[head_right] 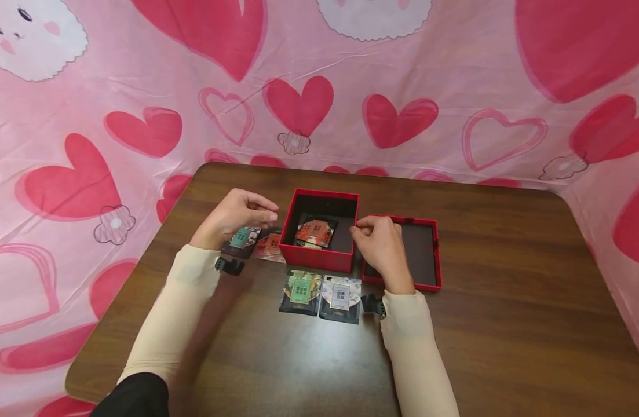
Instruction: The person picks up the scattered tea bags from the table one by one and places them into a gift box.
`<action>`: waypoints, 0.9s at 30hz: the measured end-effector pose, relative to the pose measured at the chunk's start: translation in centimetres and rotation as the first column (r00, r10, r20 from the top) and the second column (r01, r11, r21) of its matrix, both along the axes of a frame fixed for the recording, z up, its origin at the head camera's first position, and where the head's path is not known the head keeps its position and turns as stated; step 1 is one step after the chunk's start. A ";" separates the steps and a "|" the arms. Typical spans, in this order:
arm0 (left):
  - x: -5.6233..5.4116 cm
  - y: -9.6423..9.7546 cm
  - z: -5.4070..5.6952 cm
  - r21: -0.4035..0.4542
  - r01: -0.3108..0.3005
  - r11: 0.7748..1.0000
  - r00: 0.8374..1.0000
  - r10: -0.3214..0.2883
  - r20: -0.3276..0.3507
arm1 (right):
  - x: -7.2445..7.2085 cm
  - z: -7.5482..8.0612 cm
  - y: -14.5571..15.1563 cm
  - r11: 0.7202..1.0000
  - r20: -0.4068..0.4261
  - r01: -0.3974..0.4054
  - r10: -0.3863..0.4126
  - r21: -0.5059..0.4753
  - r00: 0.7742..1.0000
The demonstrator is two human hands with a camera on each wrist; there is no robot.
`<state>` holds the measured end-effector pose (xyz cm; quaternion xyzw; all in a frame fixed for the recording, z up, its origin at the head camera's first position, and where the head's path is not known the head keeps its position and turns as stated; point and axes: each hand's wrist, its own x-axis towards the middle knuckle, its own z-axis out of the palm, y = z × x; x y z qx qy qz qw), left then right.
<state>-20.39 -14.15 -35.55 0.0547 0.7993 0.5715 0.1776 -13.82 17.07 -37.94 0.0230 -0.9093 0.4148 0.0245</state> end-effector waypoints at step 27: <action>4.4 -0.6 -5.0 0.060 0.061 0.996 0.991 -0.067 0.113 | 0.1 0.1 0.0 1.000 -0.017 -0.006 0.006 0.003 1.000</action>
